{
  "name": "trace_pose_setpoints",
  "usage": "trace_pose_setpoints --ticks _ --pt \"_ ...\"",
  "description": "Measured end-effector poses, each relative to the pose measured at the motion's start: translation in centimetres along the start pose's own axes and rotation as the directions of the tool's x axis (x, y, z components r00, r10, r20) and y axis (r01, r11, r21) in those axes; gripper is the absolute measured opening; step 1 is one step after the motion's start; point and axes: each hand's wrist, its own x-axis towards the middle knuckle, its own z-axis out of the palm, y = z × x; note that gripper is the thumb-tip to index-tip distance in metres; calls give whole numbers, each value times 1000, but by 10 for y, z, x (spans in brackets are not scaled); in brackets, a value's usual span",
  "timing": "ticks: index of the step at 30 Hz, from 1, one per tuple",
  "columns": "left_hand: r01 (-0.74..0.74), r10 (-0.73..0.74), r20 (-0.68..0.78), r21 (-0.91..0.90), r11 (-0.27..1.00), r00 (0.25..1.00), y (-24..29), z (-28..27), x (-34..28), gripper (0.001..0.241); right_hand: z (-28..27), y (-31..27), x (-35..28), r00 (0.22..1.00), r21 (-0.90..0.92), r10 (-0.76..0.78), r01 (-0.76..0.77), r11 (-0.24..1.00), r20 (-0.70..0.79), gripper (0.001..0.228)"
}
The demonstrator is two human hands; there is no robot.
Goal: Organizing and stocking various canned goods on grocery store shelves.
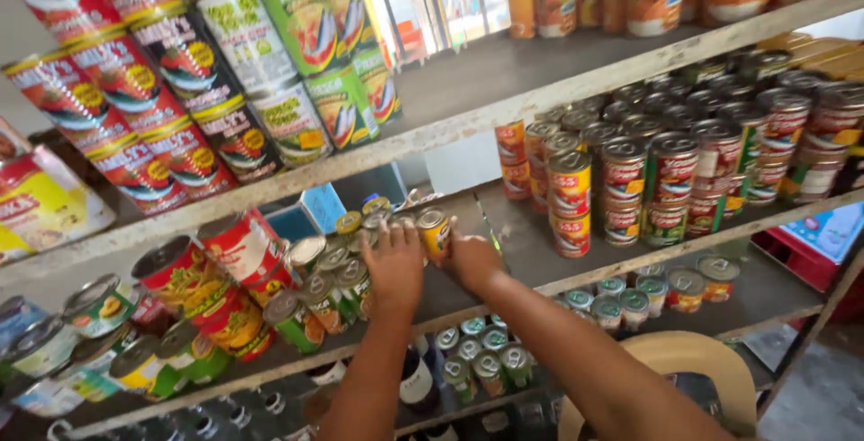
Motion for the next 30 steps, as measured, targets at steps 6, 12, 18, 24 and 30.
trace_pose_setpoints --ticks 6,12,18,24,30 --pt "-89 85 -154 -18 996 984 16 -53 5 42 -61 -10 -25 993 -132 -91 100 986 72 36" --pt "-300 215 -259 -356 885 942 53 -175 59 44 -180 -4 -37 905 -313 -423 391 866 -39 24" --pt "-340 157 -425 -398 852 891 90 -249 140 48 -356 -22 -50 960 -510 -277 218 832 -42 27" --pt "-214 18 -327 -573 791 945 139 -272 226 50 -453 4 -26 861 -639 -434 181 747 -263 32" --pt "36 -34 16 -641 767 999 199 -257 282 52 -471 69 7 671 -645 -491 25 763 -555 46"
